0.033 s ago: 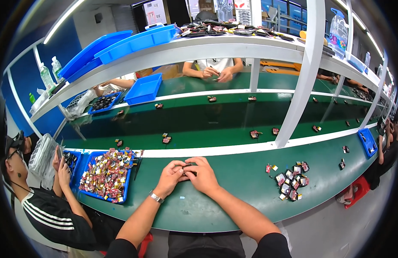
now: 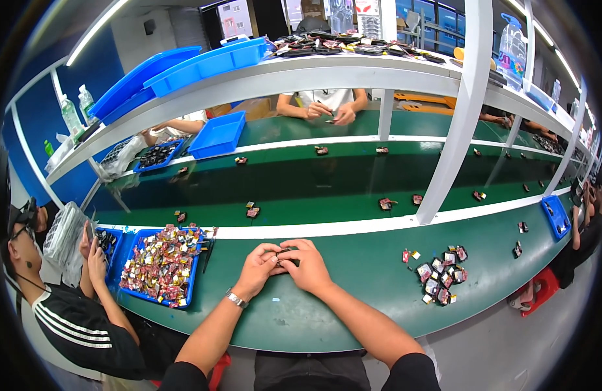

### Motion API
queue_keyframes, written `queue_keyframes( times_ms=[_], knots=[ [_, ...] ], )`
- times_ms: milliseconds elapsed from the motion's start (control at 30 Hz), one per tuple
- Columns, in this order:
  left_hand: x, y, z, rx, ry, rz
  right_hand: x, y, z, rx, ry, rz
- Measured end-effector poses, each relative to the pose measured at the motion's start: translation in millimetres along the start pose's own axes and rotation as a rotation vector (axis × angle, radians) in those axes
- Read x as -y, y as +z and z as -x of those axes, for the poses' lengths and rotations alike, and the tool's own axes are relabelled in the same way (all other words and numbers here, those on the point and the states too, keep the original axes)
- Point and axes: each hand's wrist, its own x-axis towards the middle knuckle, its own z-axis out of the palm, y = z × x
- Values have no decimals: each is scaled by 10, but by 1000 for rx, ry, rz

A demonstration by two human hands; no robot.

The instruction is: Assembling small electronic or plastic components on a conveyor belt in a factory setting.

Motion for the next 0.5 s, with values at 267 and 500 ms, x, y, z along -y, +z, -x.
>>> queue_keyframes(
  times_ms=[267, 500],
  knots=[
    [31, -4, 5, -16, 8, -59, 40, -47, -5, 52, 0, -16],
    [11, 2, -7, -30, 13, -42, 60, -6, -5, -16, -110, 74]
  ],
)
